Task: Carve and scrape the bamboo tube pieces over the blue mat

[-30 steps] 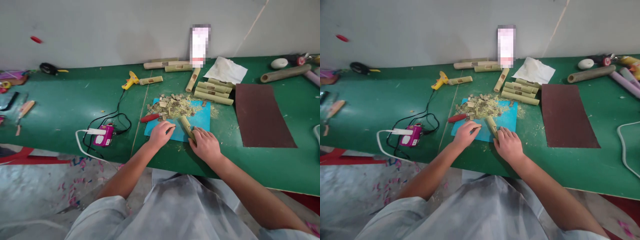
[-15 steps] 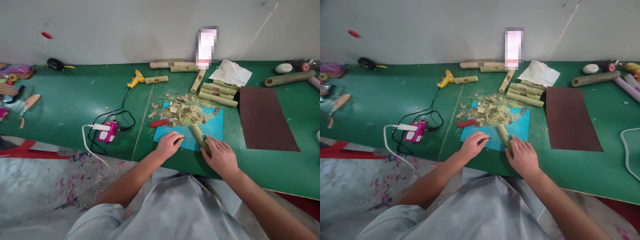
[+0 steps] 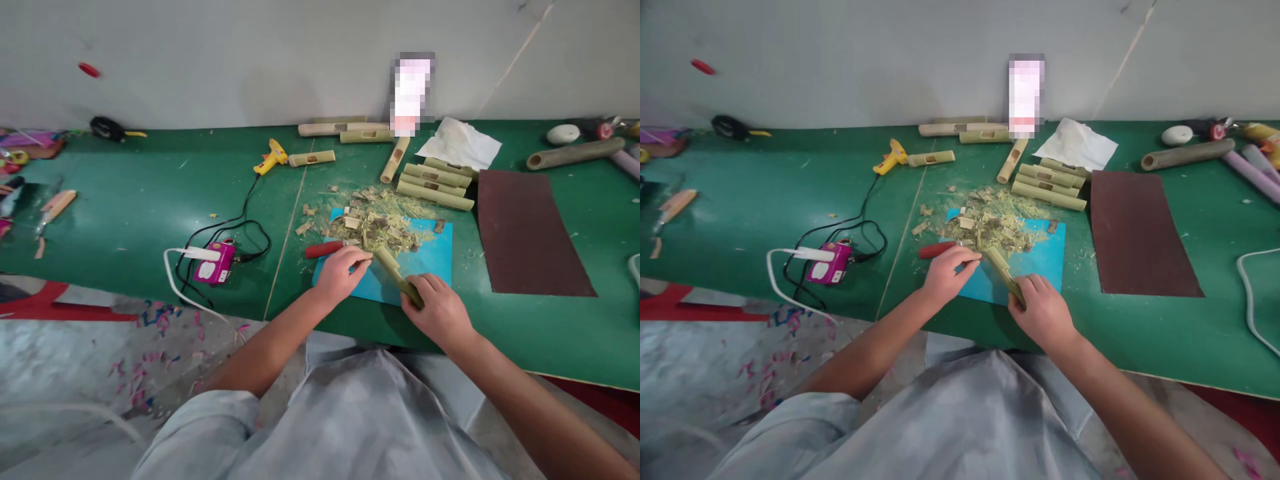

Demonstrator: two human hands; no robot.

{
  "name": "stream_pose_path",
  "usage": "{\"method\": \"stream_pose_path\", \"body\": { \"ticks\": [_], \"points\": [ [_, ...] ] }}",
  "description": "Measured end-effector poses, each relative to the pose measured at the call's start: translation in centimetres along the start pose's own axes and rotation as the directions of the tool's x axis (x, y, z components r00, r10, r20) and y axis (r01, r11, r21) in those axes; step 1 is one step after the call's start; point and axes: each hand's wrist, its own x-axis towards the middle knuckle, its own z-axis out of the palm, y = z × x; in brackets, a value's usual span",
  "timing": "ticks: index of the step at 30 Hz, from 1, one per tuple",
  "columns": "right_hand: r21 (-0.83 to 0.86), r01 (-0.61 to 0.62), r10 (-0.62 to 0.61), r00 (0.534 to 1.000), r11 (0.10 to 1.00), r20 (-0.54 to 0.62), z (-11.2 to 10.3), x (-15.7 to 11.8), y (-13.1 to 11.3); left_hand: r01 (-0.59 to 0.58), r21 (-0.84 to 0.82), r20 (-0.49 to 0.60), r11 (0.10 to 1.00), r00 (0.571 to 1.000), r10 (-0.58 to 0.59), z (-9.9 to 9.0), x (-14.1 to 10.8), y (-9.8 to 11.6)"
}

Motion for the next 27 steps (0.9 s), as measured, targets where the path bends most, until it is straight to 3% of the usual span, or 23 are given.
{"method": "stream_pose_path", "body": {
  "ticks": [6,15,20,27],
  "points": [
    [-0.023,0.046,-0.044,0.997,0.999,0.065,0.7,3.3,0.6,-0.012,0.044,-0.109,0.999,0.994,0.017,0.6,2.3,-1.3],
    [-0.095,0.026,-0.013,0.991,0.995,0.135,-0.7,4.2,2.2,0.037,0.042,0.005,0.998,0.999,-0.037,0.5,2.0,-2.0],
    [-0.138,0.06,-0.031,0.978,0.989,0.205,-1.2,4.7,2.8,0.0,0.026,0.021,1.0,1.0,-0.001,0.1,1.5,-1.5],
    [-0.139,0.104,-0.062,0.96,0.985,0.274,-1.7,5.6,3.2,0.034,-0.003,0.013,0.999,0.999,-0.034,0.0,1.0,-1.6]
  ]
}}
